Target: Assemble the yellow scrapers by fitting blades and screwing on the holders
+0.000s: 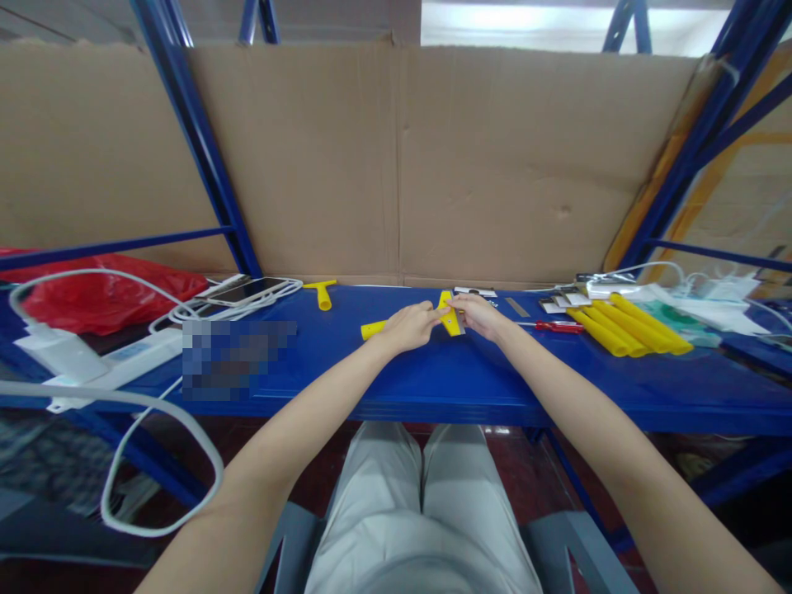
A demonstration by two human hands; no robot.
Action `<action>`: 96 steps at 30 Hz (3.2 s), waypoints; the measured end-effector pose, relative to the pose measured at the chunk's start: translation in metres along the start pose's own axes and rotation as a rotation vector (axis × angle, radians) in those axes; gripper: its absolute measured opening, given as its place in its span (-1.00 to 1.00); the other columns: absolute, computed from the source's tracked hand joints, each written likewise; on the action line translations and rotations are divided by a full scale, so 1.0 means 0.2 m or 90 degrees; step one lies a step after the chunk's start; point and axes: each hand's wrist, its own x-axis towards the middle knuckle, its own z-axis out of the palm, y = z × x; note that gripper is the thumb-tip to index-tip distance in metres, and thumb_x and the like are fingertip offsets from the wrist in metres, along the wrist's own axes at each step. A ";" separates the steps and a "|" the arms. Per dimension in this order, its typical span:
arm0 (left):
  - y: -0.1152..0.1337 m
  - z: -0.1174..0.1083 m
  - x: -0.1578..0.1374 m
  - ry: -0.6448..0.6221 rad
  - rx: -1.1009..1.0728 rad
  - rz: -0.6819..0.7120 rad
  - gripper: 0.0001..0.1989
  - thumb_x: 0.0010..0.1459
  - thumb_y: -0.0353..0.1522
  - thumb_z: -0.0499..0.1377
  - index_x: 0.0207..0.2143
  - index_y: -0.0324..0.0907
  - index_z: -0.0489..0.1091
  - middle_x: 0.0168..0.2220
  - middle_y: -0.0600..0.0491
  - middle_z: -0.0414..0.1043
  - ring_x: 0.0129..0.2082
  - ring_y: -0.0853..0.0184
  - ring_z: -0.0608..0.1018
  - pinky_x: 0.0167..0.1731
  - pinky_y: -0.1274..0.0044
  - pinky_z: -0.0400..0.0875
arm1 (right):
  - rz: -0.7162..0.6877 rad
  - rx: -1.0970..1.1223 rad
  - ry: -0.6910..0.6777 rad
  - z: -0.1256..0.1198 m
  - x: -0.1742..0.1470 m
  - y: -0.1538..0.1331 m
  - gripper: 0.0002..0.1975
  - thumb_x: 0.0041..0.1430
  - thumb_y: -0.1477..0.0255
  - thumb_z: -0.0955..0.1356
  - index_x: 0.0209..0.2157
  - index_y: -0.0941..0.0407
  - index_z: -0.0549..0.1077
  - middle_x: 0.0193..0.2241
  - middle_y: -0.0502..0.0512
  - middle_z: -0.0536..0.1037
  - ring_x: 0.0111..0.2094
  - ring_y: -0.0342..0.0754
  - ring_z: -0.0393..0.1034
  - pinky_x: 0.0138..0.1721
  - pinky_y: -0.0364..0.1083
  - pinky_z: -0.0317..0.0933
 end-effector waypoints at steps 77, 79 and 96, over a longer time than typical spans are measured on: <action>-0.15 0.09 0.03 0.193 -0.118 0.108 -0.52 0.17 -0.56 0.02 0.08 0.02 0.38 0.04 0.02 0.43 0.02 0.34 0.48 0.01 0.44 0.36 | -0.094 0.056 -0.052 -0.05 -0.02 -0.02 -0.79 0.08 0.53 0.39 -0.53 0.13 0.28 -0.62 -0.07 0.45 -0.58 -0.21 0.35 -0.44 -0.15 0.34; -0.16 0.10 0.04 0.217 -0.122 0.126 -0.51 0.16 -0.57 0.03 0.07 0.03 0.38 0.03 0.04 0.44 0.01 0.35 0.49 -0.01 0.45 0.38 | -0.118 0.065 -0.066 -0.05 0.00 0.00 -0.76 0.02 0.47 0.44 -0.53 0.13 0.28 -0.60 -0.08 0.45 -0.57 -0.21 0.35 -0.42 -0.13 0.34; -0.20 0.12 0.04 0.287 -0.145 0.141 -0.51 0.11 -0.60 0.07 0.00 0.02 0.45 -0.02 -0.01 0.47 -0.06 0.32 0.52 -0.07 0.46 0.41 | -0.193 0.060 -0.037 0.00 0.02 0.03 -0.74 0.06 0.32 0.42 -0.48 0.11 0.26 -0.63 -0.14 0.40 -0.60 -0.23 0.29 -0.48 -0.17 0.30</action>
